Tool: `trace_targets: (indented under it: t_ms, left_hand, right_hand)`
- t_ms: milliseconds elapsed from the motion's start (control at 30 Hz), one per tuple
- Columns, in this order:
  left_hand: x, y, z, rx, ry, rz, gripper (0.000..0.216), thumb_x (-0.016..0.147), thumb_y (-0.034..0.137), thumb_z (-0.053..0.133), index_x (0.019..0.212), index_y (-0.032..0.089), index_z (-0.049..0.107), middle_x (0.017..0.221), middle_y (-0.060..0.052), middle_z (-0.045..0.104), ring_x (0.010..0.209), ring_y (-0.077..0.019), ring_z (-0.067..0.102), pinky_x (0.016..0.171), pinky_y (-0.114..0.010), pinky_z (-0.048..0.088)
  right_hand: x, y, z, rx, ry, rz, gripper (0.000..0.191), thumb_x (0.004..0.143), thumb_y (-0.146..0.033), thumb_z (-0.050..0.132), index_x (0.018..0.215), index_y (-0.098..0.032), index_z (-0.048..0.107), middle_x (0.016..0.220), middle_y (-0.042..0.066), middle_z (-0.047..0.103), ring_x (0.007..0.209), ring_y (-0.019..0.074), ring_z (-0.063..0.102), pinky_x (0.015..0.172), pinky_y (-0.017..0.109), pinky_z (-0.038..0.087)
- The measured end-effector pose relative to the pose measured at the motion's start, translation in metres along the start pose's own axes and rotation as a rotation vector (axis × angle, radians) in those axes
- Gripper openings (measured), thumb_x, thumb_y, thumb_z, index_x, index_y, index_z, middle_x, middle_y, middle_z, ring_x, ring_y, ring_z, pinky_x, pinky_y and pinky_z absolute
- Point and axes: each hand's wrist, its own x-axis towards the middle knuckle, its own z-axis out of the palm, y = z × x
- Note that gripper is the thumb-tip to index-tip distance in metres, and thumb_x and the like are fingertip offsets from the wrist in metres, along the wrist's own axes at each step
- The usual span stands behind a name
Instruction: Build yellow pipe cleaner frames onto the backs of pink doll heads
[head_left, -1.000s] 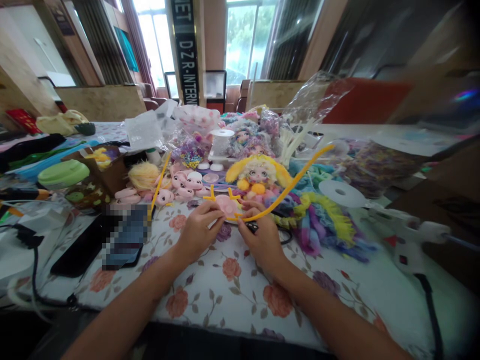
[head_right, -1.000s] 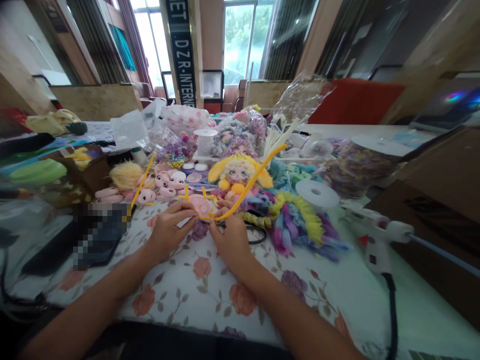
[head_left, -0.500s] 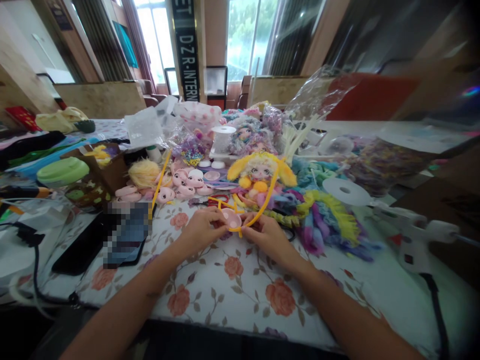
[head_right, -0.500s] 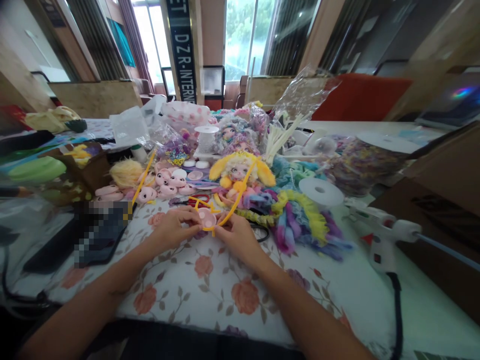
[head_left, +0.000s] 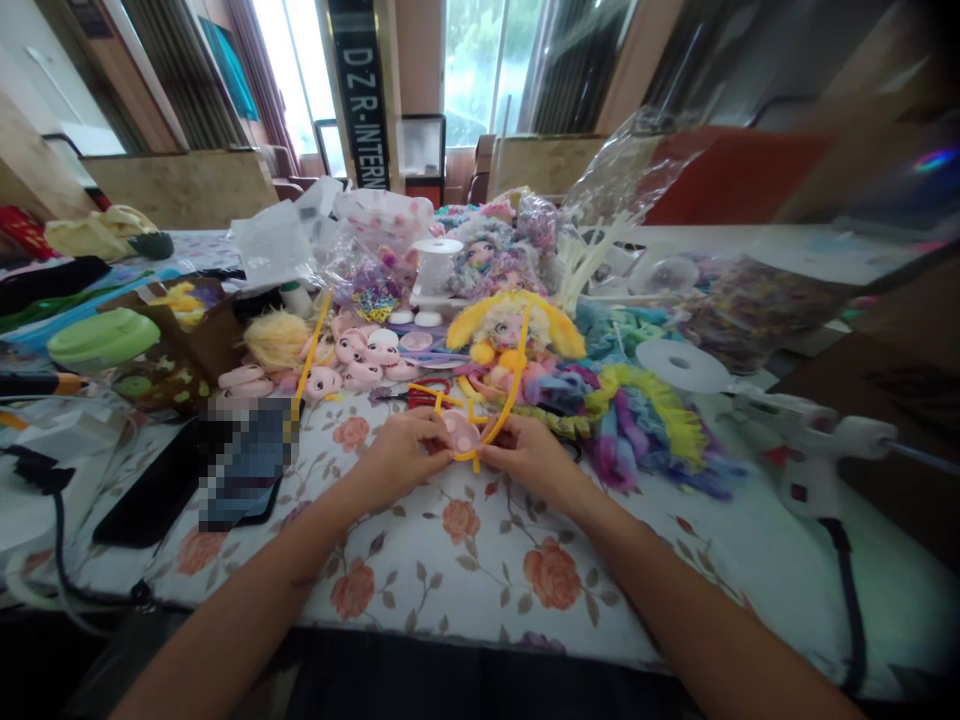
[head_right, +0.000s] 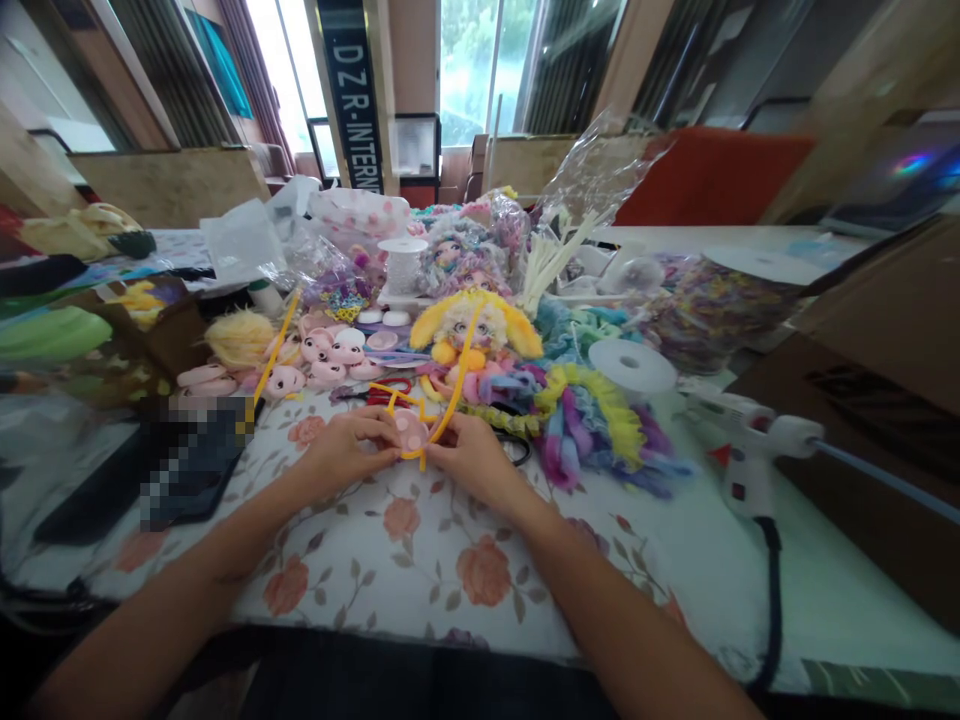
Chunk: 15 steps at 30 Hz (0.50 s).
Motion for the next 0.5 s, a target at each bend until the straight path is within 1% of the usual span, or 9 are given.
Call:
trace_targets:
  t_ms: [100,200,300,400,500]
  left_hand:
    - [0.0003,0.0022,-0.0003,0.013,0.017,-0.035,0.009,0.072,0.015,0.063,0.077,0.017,0.071,0.083,-0.003,0.065,0.076,-0.0133,0.060,0.067,-0.023,0.048]
    - [0.0008,0.0036,-0.0011,0.019,0.024,-0.061,0.007,0.073,0.017,0.064,0.075,0.017,0.071,0.081,-0.004,0.065,0.076,-0.0144,0.060,0.067,-0.024,0.048]
    - [0.0010,0.0040,-0.0020,0.006,0.017,-0.059,0.008,0.073,0.019,0.063,0.075,0.017,0.071,0.080,-0.004,0.065,0.076,-0.0147,0.061,0.067,-0.024,0.048]
    - [0.0007,0.0036,-0.0022,-0.007,0.008,-0.052,0.008,0.073,0.018,0.063,0.075,0.016,0.070,0.082,-0.005,0.066,0.076,-0.0146,0.061,0.066,-0.024,0.048]
    - [0.0002,0.0021,-0.0019,-0.029,0.010,-0.028,0.007,0.073,0.018,0.063,0.075,0.017,0.070,0.083,-0.004,0.065,0.076,-0.0144,0.061,0.066,-0.024,0.048]
  right_hand:
    - [-0.0001,-0.0020,0.0008,0.036,0.016,0.011,0.022,0.065,-0.026,0.063,0.084,-0.015,0.066,0.071,0.001,0.065,0.062,0.0154,0.058,0.054,0.025,0.044]
    - [0.0000,-0.0037,0.0013,0.052,0.039,0.015,0.022,0.065,-0.027,0.063,0.084,-0.015,0.064,0.076,0.002,0.066,0.066,0.0160,0.060,0.056,0.025,0.045]
    - [0.0003,-0.0026,0.0012,0.048,0.056,0.024,0.022,0.067,-0.029,0.064,0.084,-0.015,0.063,0.080,0.004,0.068,0.068,0.0174,0.062,0.058,0.026,0.047]
    - [0.0006,0.0006,0.0009,0.040,0.067,0.029,0.023,0.069,-0.031,0.064,0.085,-0.015,0.063,0.080,0.005,0.068,0.070,0.0188,0.063,0.061,0.028,0.049]
    - [0.0004,0.0025,0.0000,0.026,0.071,0.027,0.024,0.069,-0.032,0.064,0.085,-0.014,0.064,0.080,0.005,0.068,0.070,0.0187,0.062,0.061,0.028,0.049]
